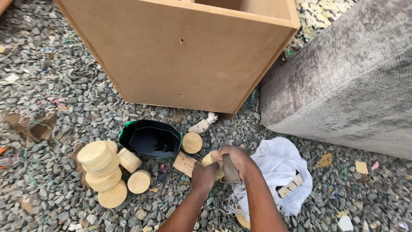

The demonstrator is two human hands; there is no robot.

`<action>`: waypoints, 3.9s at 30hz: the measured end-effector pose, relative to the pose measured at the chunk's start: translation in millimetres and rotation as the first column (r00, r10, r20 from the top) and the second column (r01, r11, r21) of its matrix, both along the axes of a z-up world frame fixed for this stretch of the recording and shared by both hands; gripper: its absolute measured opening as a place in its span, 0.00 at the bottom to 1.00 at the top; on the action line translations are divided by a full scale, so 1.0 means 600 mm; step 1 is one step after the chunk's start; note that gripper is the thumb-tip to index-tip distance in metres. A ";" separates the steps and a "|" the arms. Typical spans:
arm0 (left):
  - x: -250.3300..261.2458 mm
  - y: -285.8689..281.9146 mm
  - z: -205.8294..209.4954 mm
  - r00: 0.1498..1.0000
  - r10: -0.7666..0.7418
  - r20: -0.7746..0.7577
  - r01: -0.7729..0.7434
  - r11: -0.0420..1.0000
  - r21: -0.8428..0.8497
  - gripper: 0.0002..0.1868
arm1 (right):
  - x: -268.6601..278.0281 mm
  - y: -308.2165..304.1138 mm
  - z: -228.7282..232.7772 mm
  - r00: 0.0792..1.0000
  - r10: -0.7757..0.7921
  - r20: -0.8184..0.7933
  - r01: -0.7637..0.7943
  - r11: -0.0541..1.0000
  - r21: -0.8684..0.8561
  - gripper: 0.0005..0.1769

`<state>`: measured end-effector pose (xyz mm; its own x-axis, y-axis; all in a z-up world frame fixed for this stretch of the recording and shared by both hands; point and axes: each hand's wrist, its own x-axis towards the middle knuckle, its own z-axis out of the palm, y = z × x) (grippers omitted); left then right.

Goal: The person carves a cylindrical wooden piece using a hand saw, shaping it into a rounded form. They rotate the wood frequently to work on different sides and place the finished piece on the ground with other similar wooden items.

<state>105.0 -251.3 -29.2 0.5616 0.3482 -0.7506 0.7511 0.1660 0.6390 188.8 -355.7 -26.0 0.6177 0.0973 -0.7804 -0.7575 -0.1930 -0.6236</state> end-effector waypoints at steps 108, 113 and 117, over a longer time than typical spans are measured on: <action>-0.203 0.326 0.167 0.657 0.675 0.337 -0.573 0.737 -0.359 0.13 | -0.210 0.362 0.131 0.729 0.187 0.659 -0.278 0.960 0.036 0.22; -0.204 0.329 0.175 0.624 0.711 0.323 -0.575 0.698 -0.426 0.18 | -0.229 0.371 0.169 0.741 0.292 0.604 -0.356 0.934 -0.014 0.21; -0.206 0.324 0.167 0.698 0.644 0.314 -0.506 0.753 -0.420 0.21 | -0.202 0.341 0.154 0.781 0.252 0.571 -0.353 0.933 0.072 0.22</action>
<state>-18.4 -56.8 70.8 0.5962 0.5231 -0.6090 0.1160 0.6945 0.7101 67.8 -150.9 66.1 0.8497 0.4478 -0.2782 -0.2024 -0.2100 -0.9565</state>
